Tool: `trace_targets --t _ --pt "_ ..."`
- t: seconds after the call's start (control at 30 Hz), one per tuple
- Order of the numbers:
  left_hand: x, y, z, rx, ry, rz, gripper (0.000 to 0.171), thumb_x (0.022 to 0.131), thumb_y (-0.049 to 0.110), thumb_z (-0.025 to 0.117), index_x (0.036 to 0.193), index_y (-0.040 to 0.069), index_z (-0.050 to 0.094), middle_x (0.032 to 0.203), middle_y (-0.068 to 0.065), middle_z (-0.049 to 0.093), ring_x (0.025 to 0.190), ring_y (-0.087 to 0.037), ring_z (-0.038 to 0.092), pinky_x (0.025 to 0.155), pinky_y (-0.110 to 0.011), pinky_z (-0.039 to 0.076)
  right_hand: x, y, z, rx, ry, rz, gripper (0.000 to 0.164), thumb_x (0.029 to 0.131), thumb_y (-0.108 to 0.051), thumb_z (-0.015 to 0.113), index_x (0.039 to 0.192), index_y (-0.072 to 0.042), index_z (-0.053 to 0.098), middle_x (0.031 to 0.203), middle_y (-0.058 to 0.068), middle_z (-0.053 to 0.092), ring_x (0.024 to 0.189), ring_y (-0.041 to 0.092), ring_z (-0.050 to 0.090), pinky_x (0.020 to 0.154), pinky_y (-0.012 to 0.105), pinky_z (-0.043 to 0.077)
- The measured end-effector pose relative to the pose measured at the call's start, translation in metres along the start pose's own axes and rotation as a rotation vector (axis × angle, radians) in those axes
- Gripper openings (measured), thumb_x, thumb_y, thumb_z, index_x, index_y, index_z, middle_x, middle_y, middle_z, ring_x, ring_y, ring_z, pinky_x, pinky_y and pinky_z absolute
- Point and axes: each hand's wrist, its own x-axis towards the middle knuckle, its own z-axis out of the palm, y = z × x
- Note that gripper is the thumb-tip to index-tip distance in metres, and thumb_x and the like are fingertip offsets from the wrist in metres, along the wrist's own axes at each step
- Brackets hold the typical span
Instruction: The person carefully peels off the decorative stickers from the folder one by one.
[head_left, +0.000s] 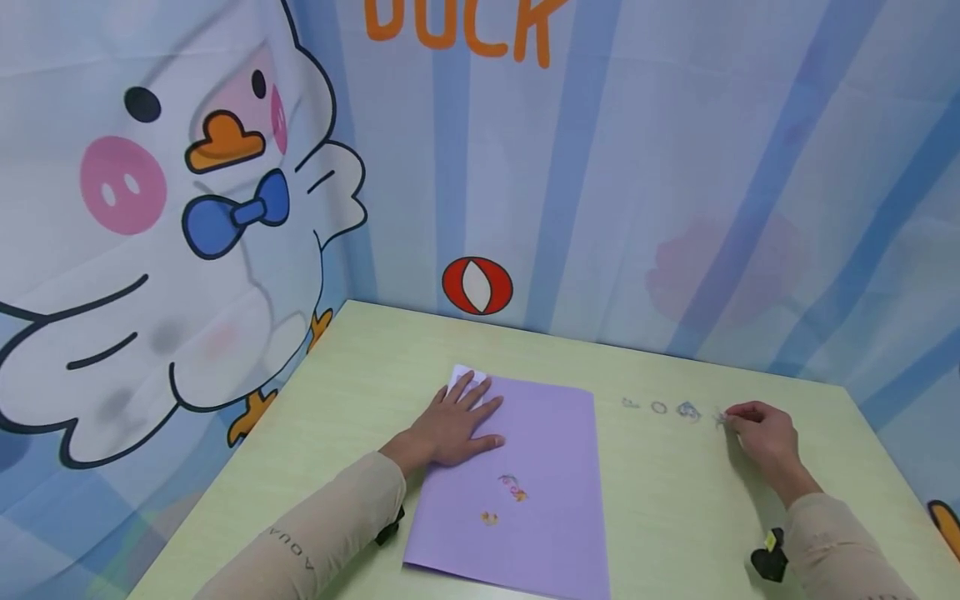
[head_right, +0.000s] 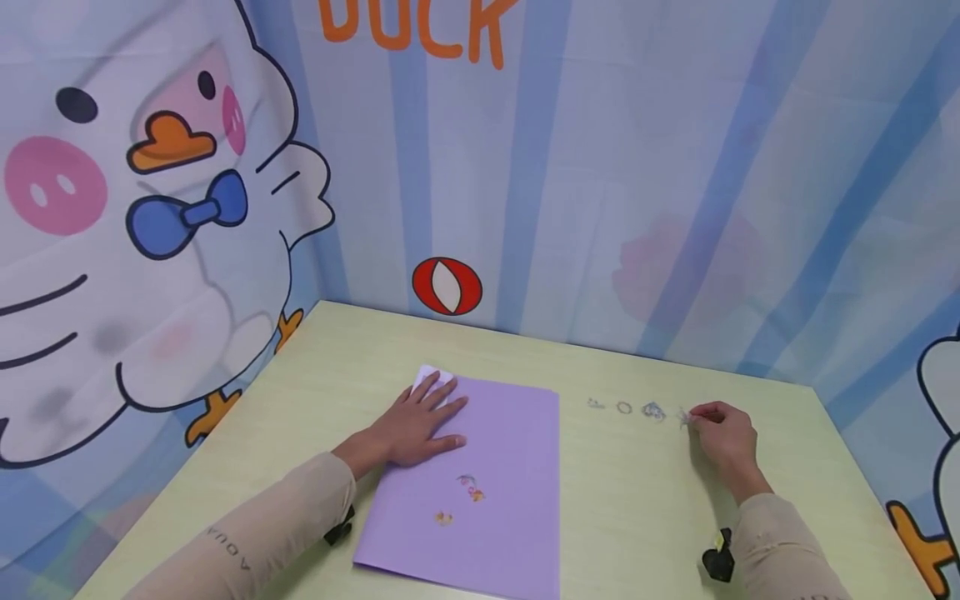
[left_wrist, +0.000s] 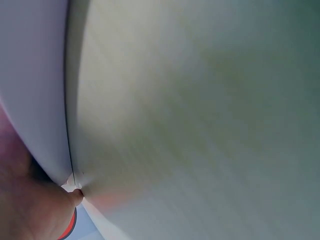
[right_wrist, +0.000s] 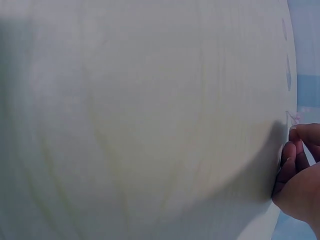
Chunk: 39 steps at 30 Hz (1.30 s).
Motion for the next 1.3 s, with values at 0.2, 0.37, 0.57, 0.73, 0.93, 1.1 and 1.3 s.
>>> trace_targets --t 0.2,0.37,0.57,0.73,0.93,1.1,1.3 --pt "0.000 0.000 0.001 0.001 -0.007 -0.009 0.078 0.106 0.067 0.043 0.169 0.022 0.032 0.178 -0.007 0.015 0.164 -0.036 0.002 0.125 -0.066 0.017 -0.001 0.002 0.002 -0.026 0.020 -0.010 0.034 0.109 -0.022 0.059 0.125 0.006 0.069 0.119 0.024 0.067 0.097 0.028 0.058 0.068 0.031 0.047" --pt "0.001 0.000 0.002 -0.002 -0.004 -0.011 0.078 0.106 0.067 0.043 0.169 0.023 0.032 0.178 -0.007 0.015 0.164 -0.036 0.002 0.125 -0.066 0.017 -0.001 0.003 0.002 -0.021 0.003 -0.003 0.039 0.109 -0.022 0.058 0.132 0.008 0.066 0.129 0.030 0.063 0.111 0.040 0.058 0.075 0.036 0.048" --pt "0.001 -0.001 0.003 0.003 -0.004 -0.011 0.078 0.106 0.067 0.042 0.169 0.023 0.032 0.178 -0.006 0.015 0.164 -0.036 0.002 0.126 -0.065 0.017 0.000 0.007 0.004 -0.037 -0.005 -0.002 0.042 0.108 -0.023 0.060 0.135 0.009 0.064 0.131 0.031 0.061 0.117 0.044 0.057 0.079 0.038 0.048" --pt "0.001 -0.001 0.004 0.002 0.003 -0.008 0.078 0.106 0.067 0.042 0.169 0.023 0.033 0.178 -0.007 0.016 0.164 -0.036 0.002 0.125 -0.066 0.017 -0.001 0.005 0.006 -0.045 0.006 -0.011 0.041 0.107 -0.022 0.059 0.135 0.008 0.064 0.128 0.029 0.062 0.112 0.040 0.057 0.077 0.035 0.047" --pt "0.001 -0.001 0.003 0.000 -0.002 -0.009 0.078 0.106 0.067 0.043 0.169 0.023 0.032 0.178 -0.007 0.015 0.164 -0.036 0.002 0.126 -0.065 0.017 -0.009 0.000 0.010 -0.019 0.054 -0.011 0.040 0.107 -0.023 0.058 0.133 0.007 0.065 0.127 0.028 0.063 0.106 0.035 0.058 0.072 0.032 0.046" --pt "0.001 -0.001 0.004 0.007 -0.004 -0.015 0.078 0.106 0.068 0.042 0.169 0.024 0.031 0.178 -0.006 0.015 0.164 -0.036 0.002 0.126 -0.065 0.016 -0.013 -0.005 0.015 -0.001 0.076 -0.032 0.040 0.108 -0.026 0.058 0.131 0.006 0.067 0.123 0.025 0.065 0.099 0.027 0.058 0.068 0.026 0.046" --pt "0.002 -0.003 0.006 0.015 -0.001 -0.013 0.079 0.105 0.070 0.041 0.169 0.025 0.031 0.178 -0.006 0.015 0.164 -0.035 0.001 0.126 -0.065 0.017 -0.019 -0.016 0.025 -0.041 0.073 -0.144 0.038 0.107 -0.025 0.062 0.126 0.006 0.070 0.111 0.020 0.069 0.091 0.023 0.059 0.065 0.027 0.047"
